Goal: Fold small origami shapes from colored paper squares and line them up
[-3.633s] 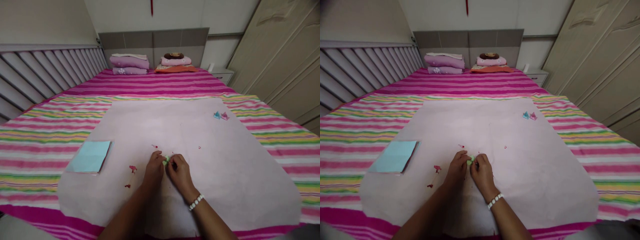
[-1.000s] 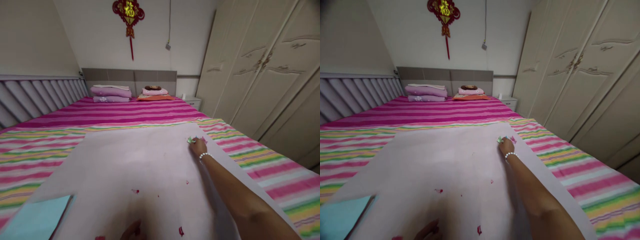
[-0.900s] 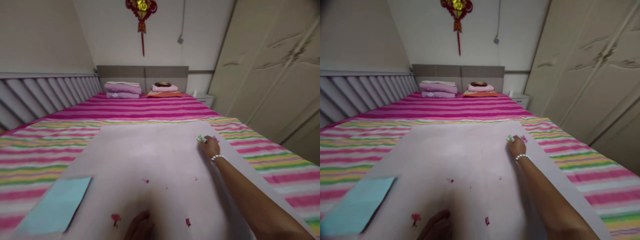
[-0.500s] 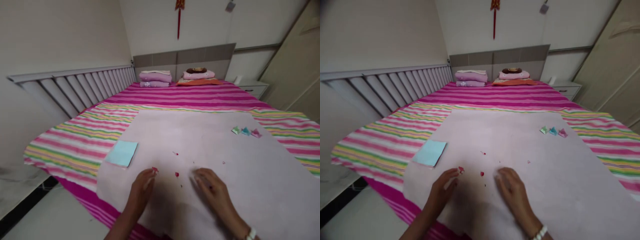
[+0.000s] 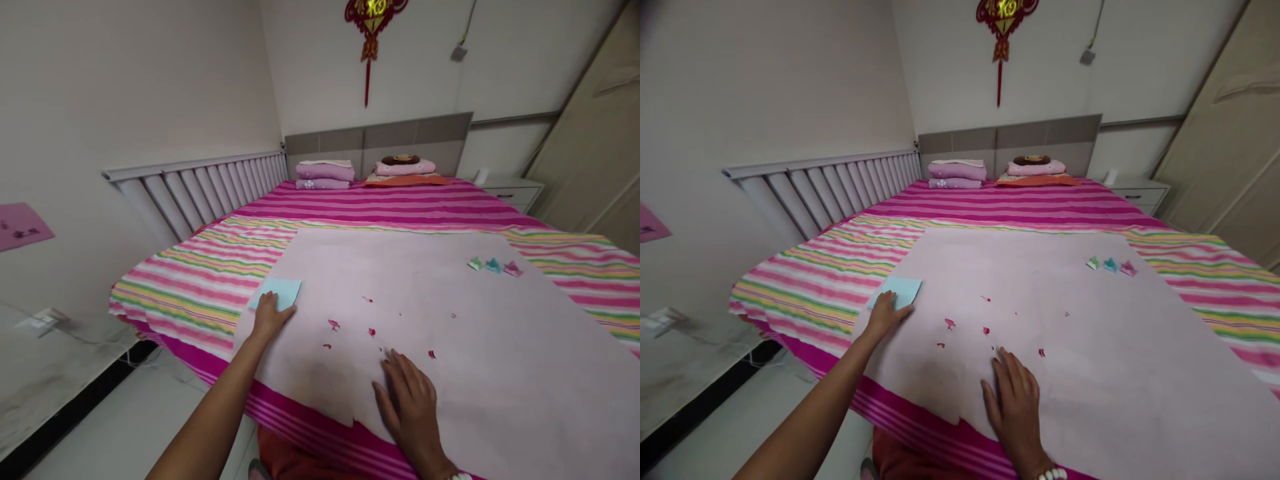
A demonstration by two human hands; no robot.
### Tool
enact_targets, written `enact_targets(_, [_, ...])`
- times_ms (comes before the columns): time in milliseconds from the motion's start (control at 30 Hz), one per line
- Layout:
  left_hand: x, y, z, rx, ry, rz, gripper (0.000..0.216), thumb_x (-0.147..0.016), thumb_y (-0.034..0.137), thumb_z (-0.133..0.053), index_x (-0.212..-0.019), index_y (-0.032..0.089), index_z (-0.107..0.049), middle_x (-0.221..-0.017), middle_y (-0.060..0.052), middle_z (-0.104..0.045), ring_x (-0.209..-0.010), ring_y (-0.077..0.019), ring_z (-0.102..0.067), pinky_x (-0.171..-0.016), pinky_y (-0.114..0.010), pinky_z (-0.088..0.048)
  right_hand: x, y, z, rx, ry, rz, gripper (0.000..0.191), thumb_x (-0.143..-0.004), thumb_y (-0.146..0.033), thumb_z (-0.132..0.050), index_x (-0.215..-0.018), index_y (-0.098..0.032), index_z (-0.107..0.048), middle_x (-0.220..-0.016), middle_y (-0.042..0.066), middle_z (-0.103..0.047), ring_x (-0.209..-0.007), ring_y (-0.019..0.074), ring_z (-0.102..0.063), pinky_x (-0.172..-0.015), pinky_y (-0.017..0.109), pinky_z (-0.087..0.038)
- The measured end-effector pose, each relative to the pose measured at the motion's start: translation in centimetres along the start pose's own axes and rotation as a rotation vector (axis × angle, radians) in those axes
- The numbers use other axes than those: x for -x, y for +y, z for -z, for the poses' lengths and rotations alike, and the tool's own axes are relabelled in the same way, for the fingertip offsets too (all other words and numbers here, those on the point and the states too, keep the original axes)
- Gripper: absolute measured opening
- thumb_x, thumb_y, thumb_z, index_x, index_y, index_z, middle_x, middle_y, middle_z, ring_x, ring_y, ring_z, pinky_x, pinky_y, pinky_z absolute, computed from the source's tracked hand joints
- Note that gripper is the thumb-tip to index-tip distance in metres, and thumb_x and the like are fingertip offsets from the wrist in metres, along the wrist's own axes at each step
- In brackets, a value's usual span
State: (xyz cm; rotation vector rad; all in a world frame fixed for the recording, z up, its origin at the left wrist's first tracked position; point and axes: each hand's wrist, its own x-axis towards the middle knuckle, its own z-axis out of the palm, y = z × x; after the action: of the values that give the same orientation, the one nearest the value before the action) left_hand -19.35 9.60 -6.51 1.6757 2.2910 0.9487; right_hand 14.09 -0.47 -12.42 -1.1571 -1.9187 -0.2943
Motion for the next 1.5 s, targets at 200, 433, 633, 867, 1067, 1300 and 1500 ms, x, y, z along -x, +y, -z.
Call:
enact_targets(200, [-0.2, -1.3, 0.1, 0.008, -0.141, -0.022, 0.083, -0.049, 0.034, -0.082, -0.124, 0.012, -0.054, -0.140, -0.018, -0.047, -0.131, -0.0357, -0.040, -0.109, -0.041, -0.031, 1.2, 0.6, -1.2, 0.020, 0.011, 0.001, 0.032, -0.090, -0.030, -0.049, -0.118, -0.015, -0.053, -0.124, 0.019, -0.059, -0.115, 0.0330, -0.053, -0.090, 0.049, -0.039])
enact_targets(433, [0.3, -2.9, 1.3, 0.060, -0.204, -0.091, 0.075, -0.056, 0.036, -0.078, -0.124, 0.015, -0.055, -0.138, -0.015, -0.051, -0.129, -0.0318, -0.044, -0.108, -0.040, -0.033, 1.3, 0.8, -1.4, -0.003, 0.004, -0.036, 0.031, -0.091, -0.032, -0.048, -0.117, -0.016, -0.052, -0.123, 0.018, -0.060, -0.112, 0.0319, -0.054, -0.089, 0.047, -0.039])
enact_targets(633, [0.3, -2.9, 0.9, 0.086, -0.212, -0.074, 0.069, -0.061, 0.044, -0.074, -0.122, 0.018, -0.057, -0.137, -0.013, -0.052, -0.130, -0.0318, -0.043, -0.108, -0.041, -0.033, 1.4, 0.8, -1.4, -0.029, -0.006, -0.059, 0.031, -0.090, -0.033, -0.048, -0.117, -0.017, -0.052, -0.123, 0.018, -0.059, -0.112, 0.0313, -0.054, -0.088, 0.046, -0.040])
enact_targets(867, [0.4, -2.5, 1.0, 0.075, -0.222, -0.024, 0.073, -0.065, 0.053, -0.069, -0.124, 0.013, -0.055, -0.137, -0.016, -0.052, -0.128, -0.0302, -0.045, -0.107, -0.038, -0.034, 1.5, 0.9, -1.5, -0.040, -0.034, -0.073, 0.032, -0.090, -0.034, -0.049, -0.116, -0.016, -0.053, -0.124, 0.018, -0.058, -0.112, 0.0323, -0.054, -0.088, 0.047, -0.040])
enact_targets(1067, [0.4, -1.9, 1.5, 0.038, -0.242, 0.004, 0.071, -0.068, 0.050, -0.067, -0.126, 0.010, -0.054, -0.136, -0.017, -0.053, -0.125, -0.0316, -0.048, -0.104, -0.039, -0.038, 1.5, 0.9, -1.4, -0.033, -0.041, -0.064, 0.032, -0.091, -0.035, -0.048, -0.116, -0.016, -0.053, -0.122, 0.018, -0.059, -0.110, 0.0323, -0.055, -0.086, 0.047, -0.040])
enact_targets(1300, [0.2, -1.9, 2.0, 0.051, -0.282, 0.009, 0.071, -0.068, 0.050, -0.065, -0.125, 0.010, -0.056, -0.137, -0.017, -0.052, -0.126, -0.0310, -0.048, -0.104, -0.036, -0.038, 1.8, 1.2, -1.7, -0.034, -0.032, -0.070, 0.032, -0.090, -0.037, -0.049, -0.115, -0.017, -0.053, -0.121, 0.016, -0.060, -0.109, 0.0319, -0.055, -0.086, 0.046, -0.040])
enact_targets(1500, [-0.1, -2.1, 2.5, 0.089, -0.300, 0.016, 0.063, -0.067, 0.048, -0.067, -0.120, 0.015, -0.060, -0.136, -0.013, -0.055, -0.128, -0.0295, -0.046, -0.107, -0.037, -0.036, 1.5, 1.1, -1.7, -0.019, -0.028, -0.056, 0.031, -0.091, -0.035, -0.048, -0.114, -0.016, -0.054, -0.119, 0.017, -0.061, -0.108, 0.0318, -0.056, -0.084, 0.046, -0.041])
